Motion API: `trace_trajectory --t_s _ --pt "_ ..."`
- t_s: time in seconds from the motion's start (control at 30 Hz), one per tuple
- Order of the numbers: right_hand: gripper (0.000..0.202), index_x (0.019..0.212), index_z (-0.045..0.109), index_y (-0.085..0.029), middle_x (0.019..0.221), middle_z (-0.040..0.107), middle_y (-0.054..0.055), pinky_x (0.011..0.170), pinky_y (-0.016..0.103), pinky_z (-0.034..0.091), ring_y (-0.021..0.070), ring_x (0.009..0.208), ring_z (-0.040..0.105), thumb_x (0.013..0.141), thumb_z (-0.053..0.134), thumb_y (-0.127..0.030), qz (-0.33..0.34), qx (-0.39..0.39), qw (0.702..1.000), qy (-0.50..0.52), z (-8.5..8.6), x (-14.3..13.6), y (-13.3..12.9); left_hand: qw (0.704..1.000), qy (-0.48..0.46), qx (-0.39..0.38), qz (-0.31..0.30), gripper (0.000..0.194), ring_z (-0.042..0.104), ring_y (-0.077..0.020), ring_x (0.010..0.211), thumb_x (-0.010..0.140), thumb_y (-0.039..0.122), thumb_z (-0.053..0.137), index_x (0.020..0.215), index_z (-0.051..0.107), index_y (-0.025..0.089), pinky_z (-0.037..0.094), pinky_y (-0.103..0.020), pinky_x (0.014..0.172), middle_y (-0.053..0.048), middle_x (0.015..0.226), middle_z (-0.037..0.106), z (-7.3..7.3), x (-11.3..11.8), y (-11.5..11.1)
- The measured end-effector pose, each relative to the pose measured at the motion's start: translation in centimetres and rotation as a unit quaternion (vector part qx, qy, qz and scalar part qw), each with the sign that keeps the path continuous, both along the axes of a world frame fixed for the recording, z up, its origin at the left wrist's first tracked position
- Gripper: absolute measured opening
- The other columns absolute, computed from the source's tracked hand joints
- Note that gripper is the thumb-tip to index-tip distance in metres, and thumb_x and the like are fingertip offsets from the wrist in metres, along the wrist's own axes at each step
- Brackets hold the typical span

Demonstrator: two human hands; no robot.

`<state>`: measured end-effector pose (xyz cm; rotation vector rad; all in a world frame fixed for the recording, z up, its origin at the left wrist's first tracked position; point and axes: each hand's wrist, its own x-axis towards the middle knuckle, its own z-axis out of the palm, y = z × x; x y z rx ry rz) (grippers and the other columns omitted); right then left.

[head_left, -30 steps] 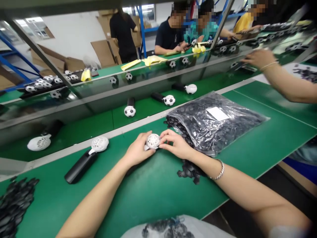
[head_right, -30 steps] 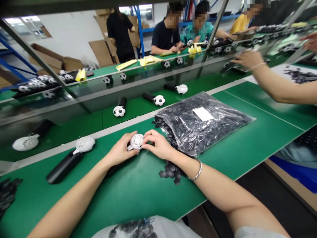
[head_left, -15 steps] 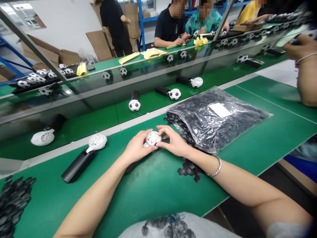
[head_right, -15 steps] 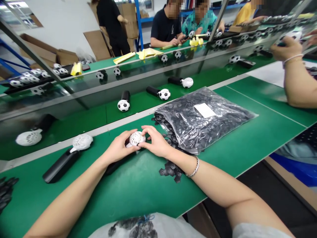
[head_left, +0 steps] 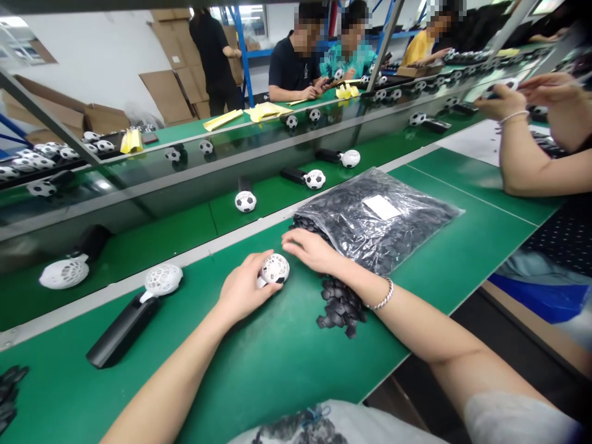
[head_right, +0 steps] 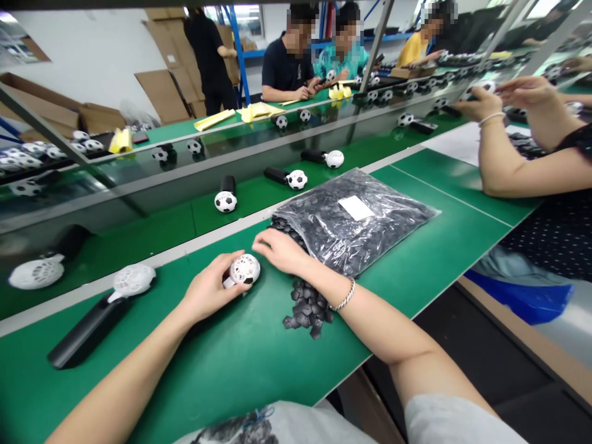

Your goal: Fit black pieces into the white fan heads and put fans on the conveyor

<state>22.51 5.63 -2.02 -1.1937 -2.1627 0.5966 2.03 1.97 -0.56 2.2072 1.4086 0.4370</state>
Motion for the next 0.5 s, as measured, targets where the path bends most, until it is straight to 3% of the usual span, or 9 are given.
trace_trajectory --t_s 0.13,0.2,0.33,0.5 --pt "0.030 0.111 0.056 -0.010 0.119 0.055 0.015 0.089 0.041 0.038 0.0272 0.107 0.046 0.090 0.035 -0.011 -0.067 0.086 0.963 -0.247 0.2 0.9 3.3 0.998 -0.043 -0.033 -0.009 0.063 0.052 -0.0240 0.109 0.071 0.040 0.063 0.128 0.042 0.023 0.045 -0.033 0.090 -0.006 0.126 0.050 -0.4 -0.3 0.4" --pt "0.031 0.109 0.058 -0.006 0.114 0.057 0.019 0.084 0.042 0.040 0.0304 0.105 0.046 0.088 0.036 -0.008 -0.066 0.090 0.942 -0.318 0.4 0.8 4.1 0.998 -0.054 -0.035 -0.014 0.064 0.051 -0.0242 0.111 0.071 0.038 0.063 0.128 0.042 0.021 0.043 -0.033 0.093 -0.007 0.126 0.050 -0.6 -0.5 0.7" --pt "0.023 0.090 0.065 -0.009 0.092 0.064 0.017 0.072 0.036 0.044 0.0273 0.089 0.053 0.084 0.042 -0.006 -0.054 0.113 0.928 -0.351 0.9 0.5 3.1 0.997 -0.058 -0.042 -0.006 0.065 0.051 -0.0236 0.111 0.068 0.032 0.063 0.128 0.043 0.019 0.042 -0.032 0.094 -0.008 0.124 0.051 -0.6 -0.6 0.5" --pt "0.023 0.091 0.065 -0.015 0.084 0.064 0.008 0.070 0.029 0.043 0.0199 0.081 0.055 0.086 0.044 -0.006 -0.033 0.151 0.930 -0.334 0.0 1.3 -0.7 0.999 -0.036 -0.017 -0.026 0.068 0.052 -0.0225 0.111 0.061 0.015 0.054 0.128 0.044 0.023 0.042 -0.031 0.094 -0.005 0.126 0.051 -0.1 -0.6 0.1"
